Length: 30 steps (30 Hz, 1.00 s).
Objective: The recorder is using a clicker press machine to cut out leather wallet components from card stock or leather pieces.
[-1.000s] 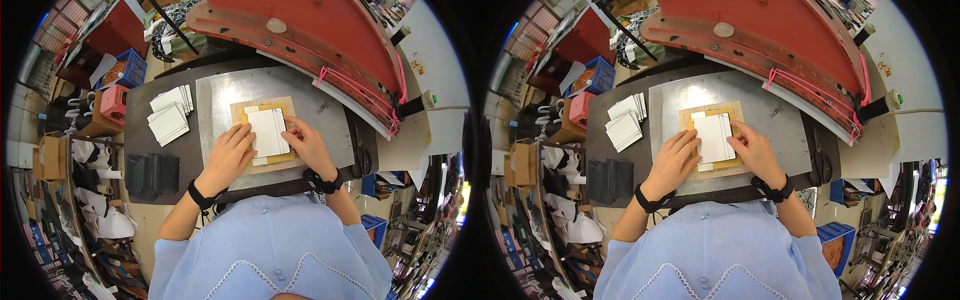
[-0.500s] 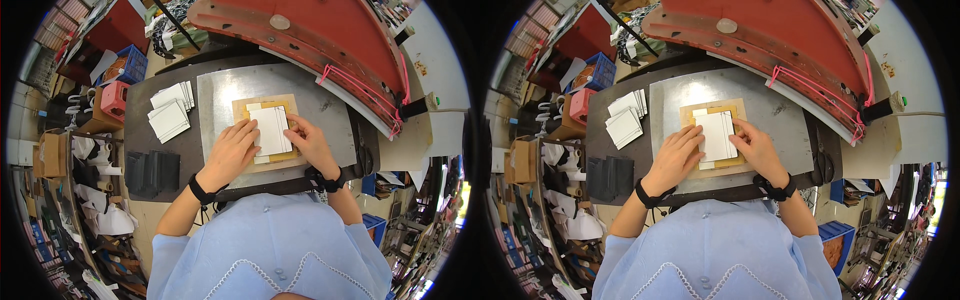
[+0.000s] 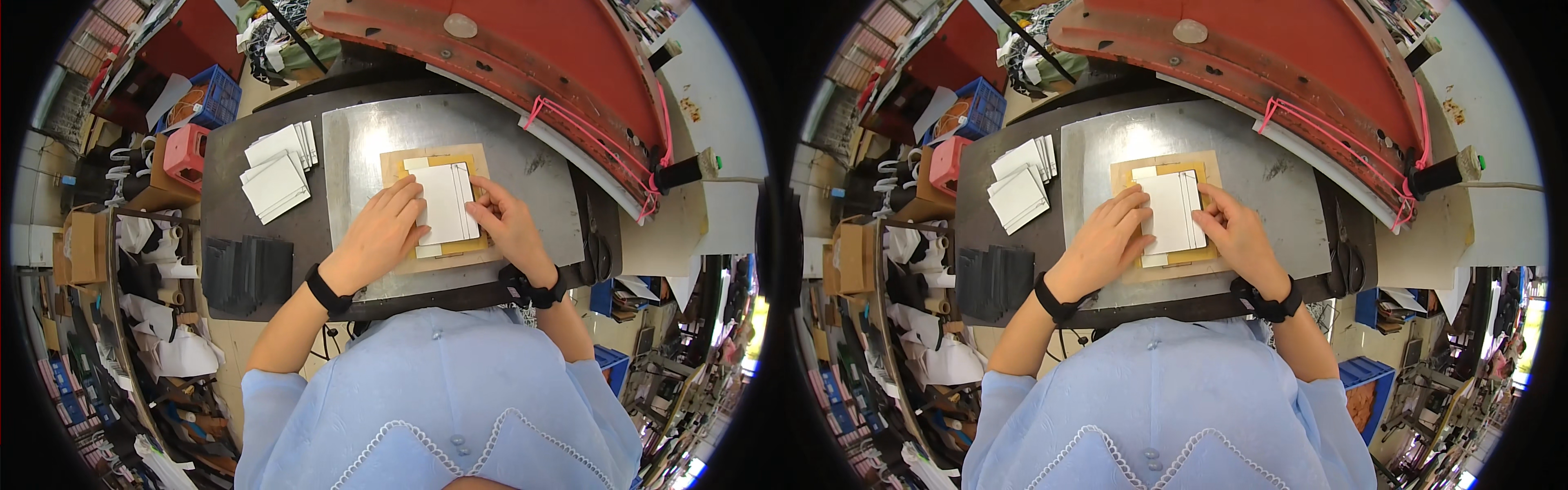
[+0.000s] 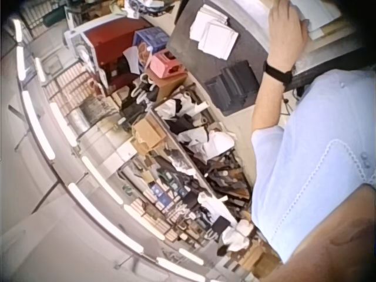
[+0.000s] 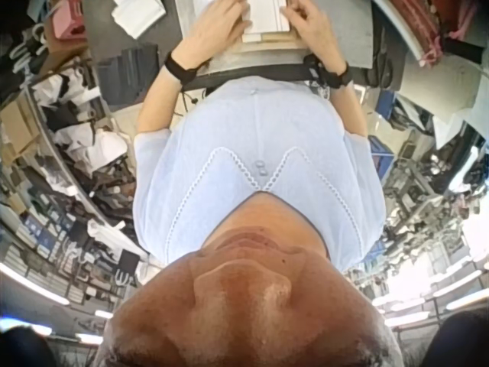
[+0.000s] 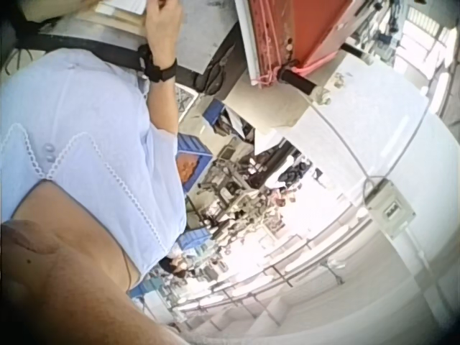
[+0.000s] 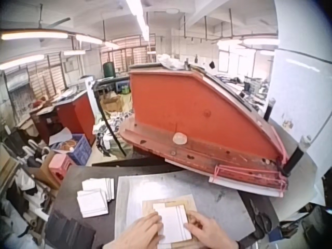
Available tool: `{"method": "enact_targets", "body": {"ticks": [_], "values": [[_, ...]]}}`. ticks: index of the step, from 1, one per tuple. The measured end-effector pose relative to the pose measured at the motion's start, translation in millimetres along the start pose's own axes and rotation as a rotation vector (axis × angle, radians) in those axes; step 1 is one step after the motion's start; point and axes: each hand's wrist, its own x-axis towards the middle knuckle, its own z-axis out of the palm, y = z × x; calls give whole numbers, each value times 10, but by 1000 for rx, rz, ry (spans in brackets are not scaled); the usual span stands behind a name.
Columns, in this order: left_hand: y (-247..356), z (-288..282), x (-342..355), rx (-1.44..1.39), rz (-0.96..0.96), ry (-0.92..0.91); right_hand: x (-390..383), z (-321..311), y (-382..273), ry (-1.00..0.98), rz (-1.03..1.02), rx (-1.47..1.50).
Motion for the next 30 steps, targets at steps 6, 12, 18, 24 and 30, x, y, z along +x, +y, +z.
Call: {"method": "enact_targets", "body": {"ticks": [6, 12, 18, 24, 30], "values": [[-26, -93, 79, -16, -27, -130, -2, -1, 33, 7, -13, 18], [-99, 7, 4, 102, 32, -66, -13, 19, -2, 5, 15, 23], [-27, -14, 3, 105, -1, -72, -34, 22, -33, 19, 0, -23], [-32, -9, -9, 96, -23, -82, -28, 20, -24, 16, -4, -35], [-22, -10, -12, 90, -38, -107, -31, 9, -58, 5, -4, -59]]}}
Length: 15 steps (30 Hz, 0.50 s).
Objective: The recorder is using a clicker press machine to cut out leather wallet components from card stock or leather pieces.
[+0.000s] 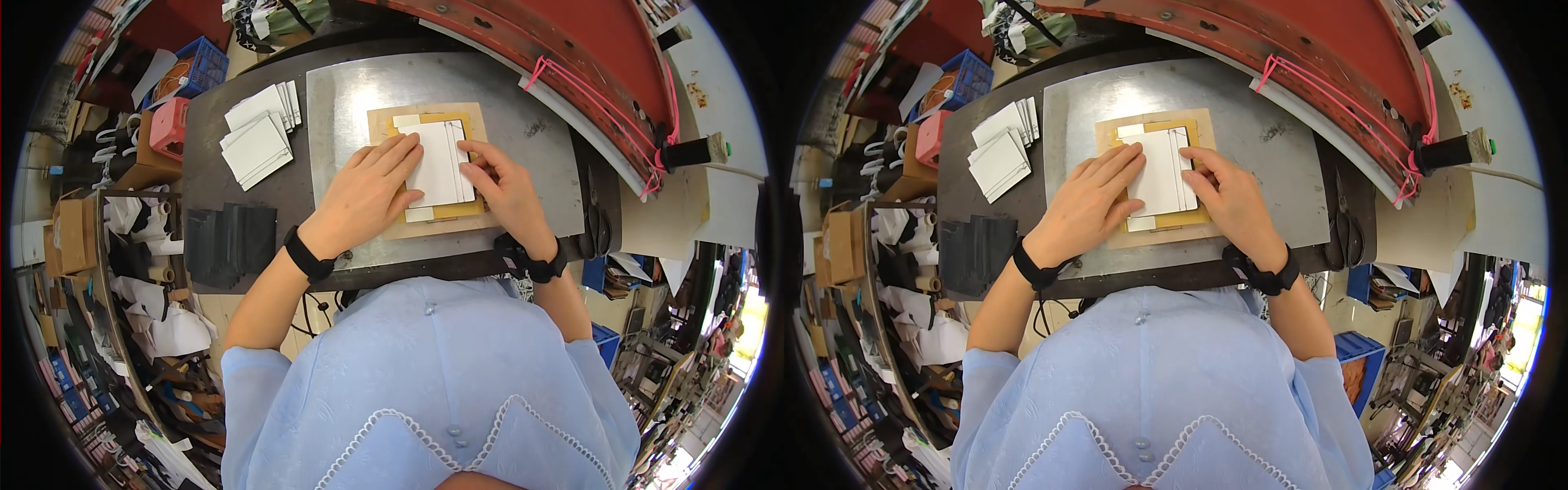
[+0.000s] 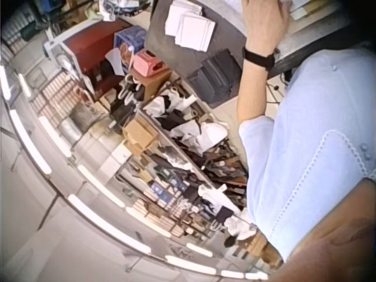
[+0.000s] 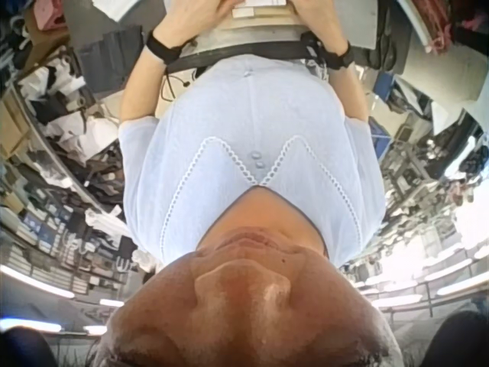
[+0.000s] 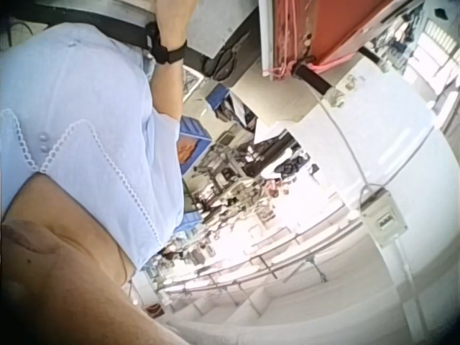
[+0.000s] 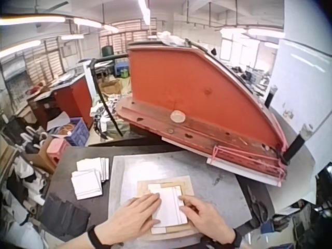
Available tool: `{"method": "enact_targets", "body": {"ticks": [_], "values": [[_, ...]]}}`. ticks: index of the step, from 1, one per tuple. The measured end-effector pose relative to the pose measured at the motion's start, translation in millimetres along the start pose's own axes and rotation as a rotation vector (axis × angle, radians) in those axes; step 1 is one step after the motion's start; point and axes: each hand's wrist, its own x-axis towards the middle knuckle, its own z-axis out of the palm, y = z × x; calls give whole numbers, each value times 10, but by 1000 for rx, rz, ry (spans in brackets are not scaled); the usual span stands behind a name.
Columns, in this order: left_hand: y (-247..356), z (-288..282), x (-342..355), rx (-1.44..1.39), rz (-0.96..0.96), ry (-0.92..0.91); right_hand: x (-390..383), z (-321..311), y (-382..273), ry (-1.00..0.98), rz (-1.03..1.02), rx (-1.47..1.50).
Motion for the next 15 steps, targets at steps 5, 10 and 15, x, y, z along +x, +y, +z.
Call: {"method": "enact_targets", "body": {"ticks": [5, 10, 15], "values": [[14, -7, -1, -6, -5, -4, 1, 1, 22, -2, -16, 7], [20, -10, 2, 5, 1, 0, -3, 12, 20, 10, -30, -18], [36, -40, 18, 31, -2, 8, -16, 11, -56, 38, -112, -160]]}}
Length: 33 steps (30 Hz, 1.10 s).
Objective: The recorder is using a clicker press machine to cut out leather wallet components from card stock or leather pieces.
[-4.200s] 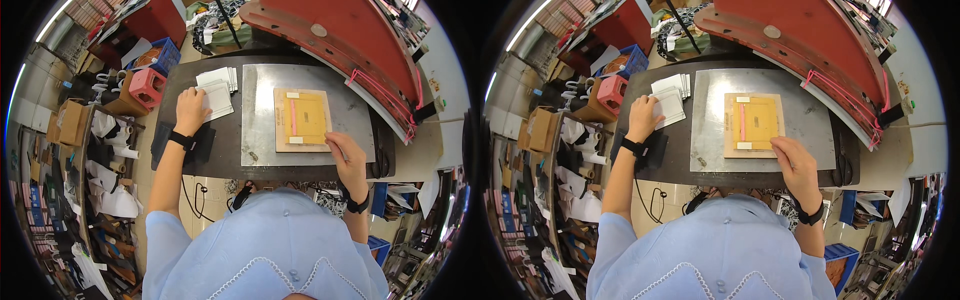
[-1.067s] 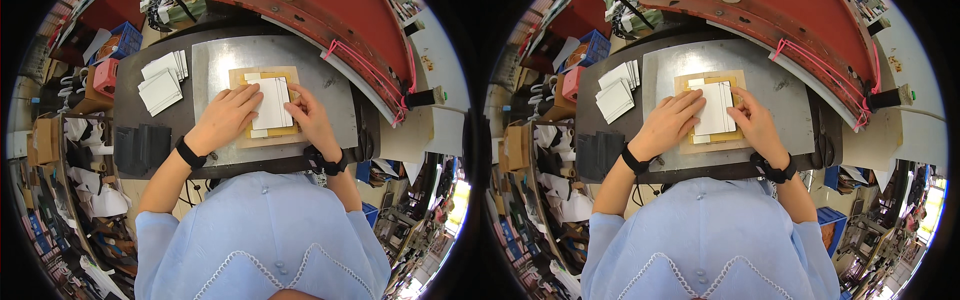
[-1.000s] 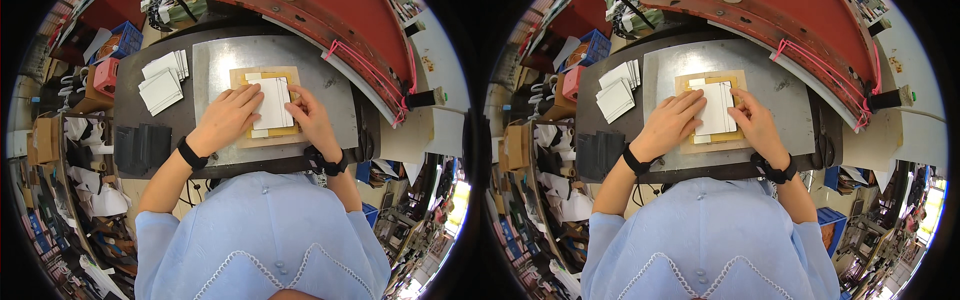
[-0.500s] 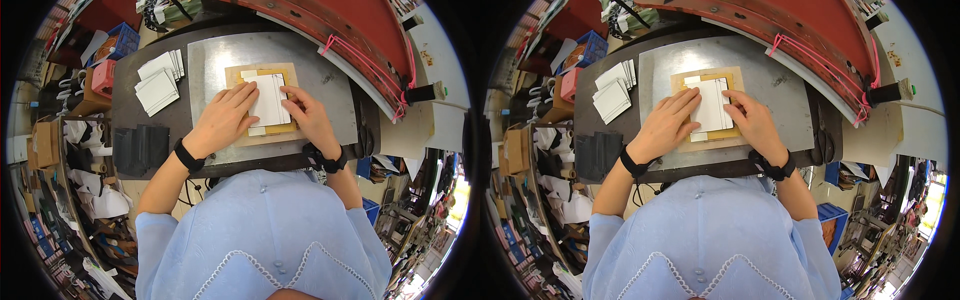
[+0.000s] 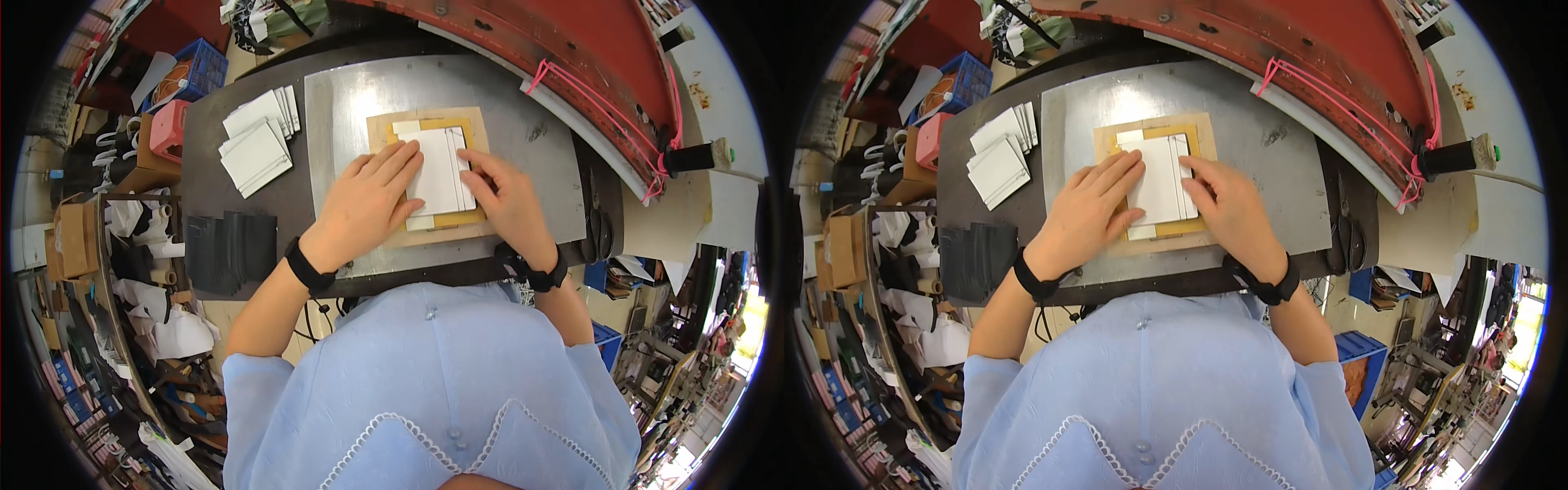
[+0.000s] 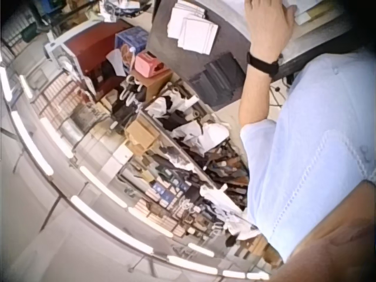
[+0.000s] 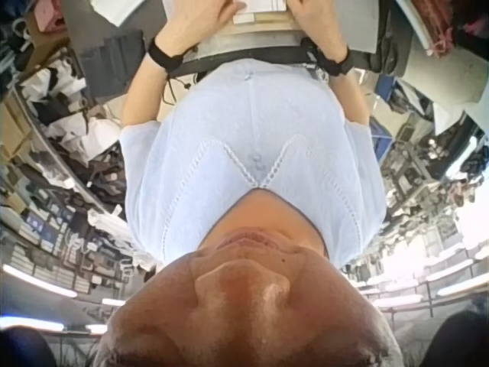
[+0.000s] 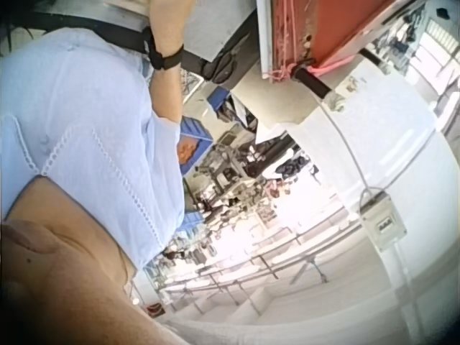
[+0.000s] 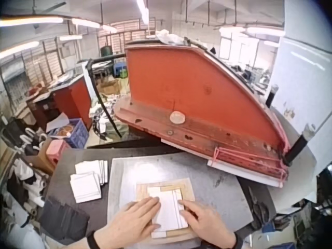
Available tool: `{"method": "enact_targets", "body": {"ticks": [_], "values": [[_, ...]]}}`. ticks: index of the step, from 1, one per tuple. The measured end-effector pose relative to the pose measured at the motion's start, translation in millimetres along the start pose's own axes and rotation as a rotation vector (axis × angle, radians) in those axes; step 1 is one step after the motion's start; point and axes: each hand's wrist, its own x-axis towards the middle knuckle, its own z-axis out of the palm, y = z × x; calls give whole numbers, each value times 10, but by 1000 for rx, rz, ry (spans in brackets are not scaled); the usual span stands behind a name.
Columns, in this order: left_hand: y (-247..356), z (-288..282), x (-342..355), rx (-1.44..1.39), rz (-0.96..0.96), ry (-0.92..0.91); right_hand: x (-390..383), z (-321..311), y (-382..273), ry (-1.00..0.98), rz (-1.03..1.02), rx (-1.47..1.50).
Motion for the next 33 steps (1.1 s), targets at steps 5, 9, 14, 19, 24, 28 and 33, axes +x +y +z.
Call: {"method": "enact_targets", "body": {"ticks": [5, 9, 14, 19, 24, 28, 33], "values": [[15, 2, 15, 21, -3, 14, -4, 17, -77, 6, -106, -240], [-7, -19, 30, 20, -4, -8, -1, -13, -137, 9, -232, -484], [-21, 5, 19, 24, 12, -7, 35, 109, -10, -2, -426, -534], [-5, -27, 98, -25, 4, -21, -45, 108, -105, -72, -416, -641], [19, 35, 173, -24, 44, 26, -72, 105, -101, -83, -426, -650], [-8, 16, 183, -3, 61, 0, -80, 116, -50, -38, -445, -601], [40, -41, 200, 97, 87, -7, -383, -45, -106, -61, -481, -572]]}}
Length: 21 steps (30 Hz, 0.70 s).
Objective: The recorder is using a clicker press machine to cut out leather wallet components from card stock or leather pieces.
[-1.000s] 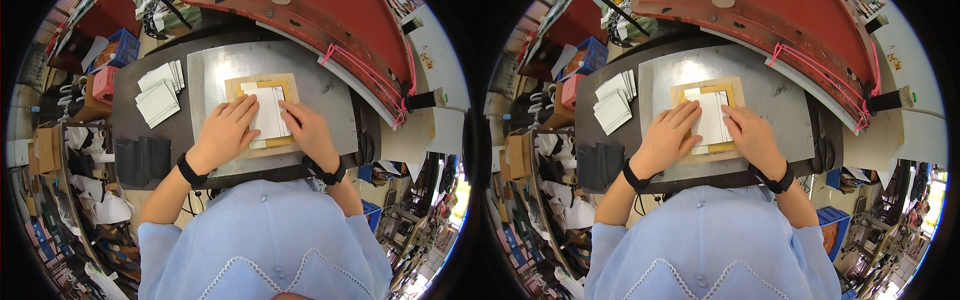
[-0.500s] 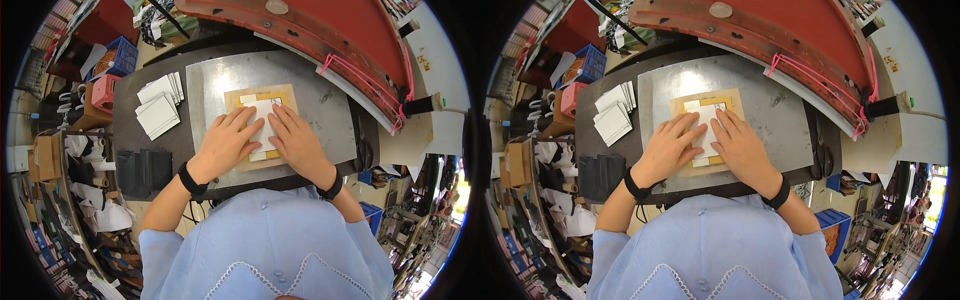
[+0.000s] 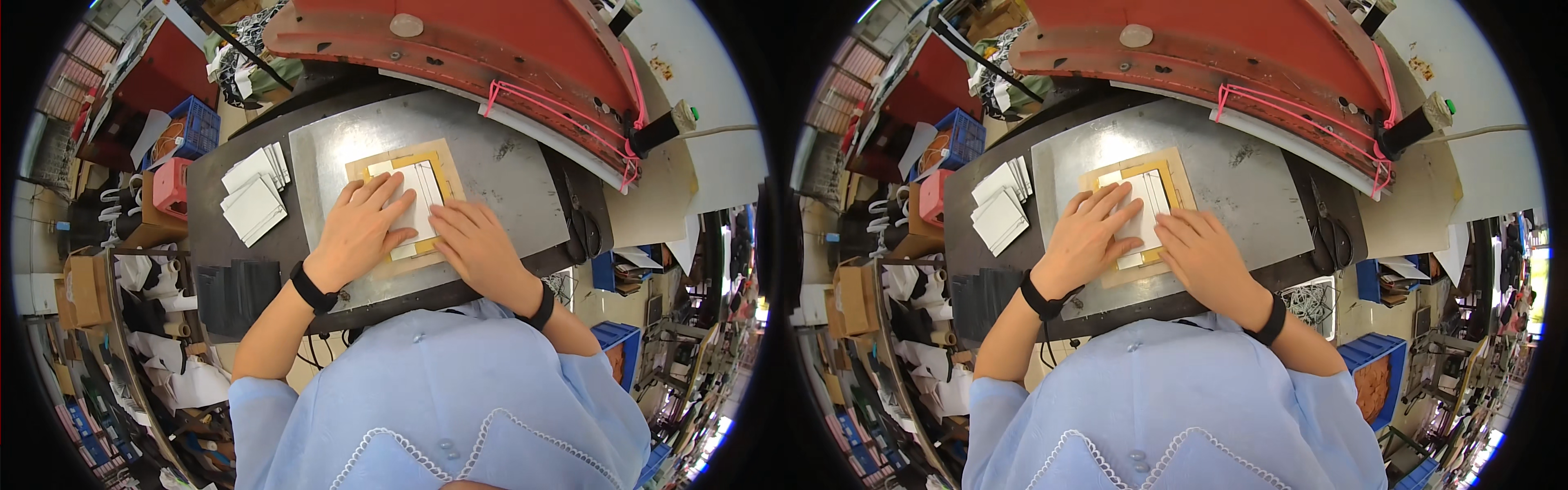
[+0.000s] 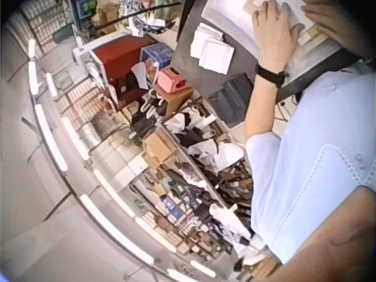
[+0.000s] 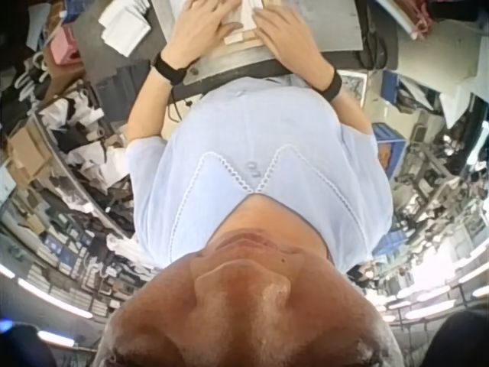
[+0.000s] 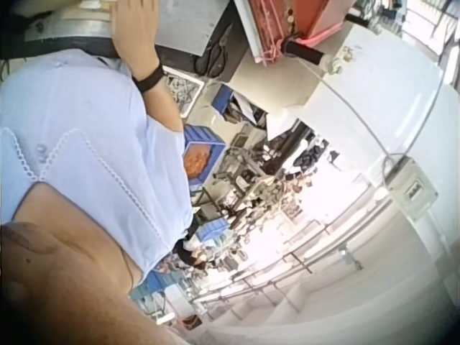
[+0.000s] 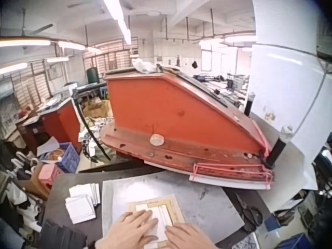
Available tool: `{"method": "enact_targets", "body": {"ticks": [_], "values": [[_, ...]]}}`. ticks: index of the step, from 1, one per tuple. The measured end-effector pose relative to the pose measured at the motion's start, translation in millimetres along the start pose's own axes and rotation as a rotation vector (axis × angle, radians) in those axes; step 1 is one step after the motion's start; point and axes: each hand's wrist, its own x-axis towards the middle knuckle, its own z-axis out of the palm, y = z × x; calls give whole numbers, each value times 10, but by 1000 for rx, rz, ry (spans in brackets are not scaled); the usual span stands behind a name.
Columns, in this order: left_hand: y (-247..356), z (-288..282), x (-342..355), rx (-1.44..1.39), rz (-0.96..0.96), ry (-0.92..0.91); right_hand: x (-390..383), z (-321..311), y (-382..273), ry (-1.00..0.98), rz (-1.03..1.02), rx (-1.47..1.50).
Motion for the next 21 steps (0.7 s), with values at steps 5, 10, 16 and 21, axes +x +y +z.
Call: {"method": "enact_targets", "body": {"ticks": [5, 10, 16, 21], "values": [[44, 19, 27, 44, 11, -17, -188, -28, -125, 27, -38, -74], [61, 5, 28, 101, 24, -45, -256, -30, 326, 135, -281, -79], [45, -11, 19, 86, 2, -80, -434, -1234, 1147, 1074, 604, -41], [108, -110, -12, -22, -47, 55, -408, -1683, 1940, 1036, 549, 571]]}}
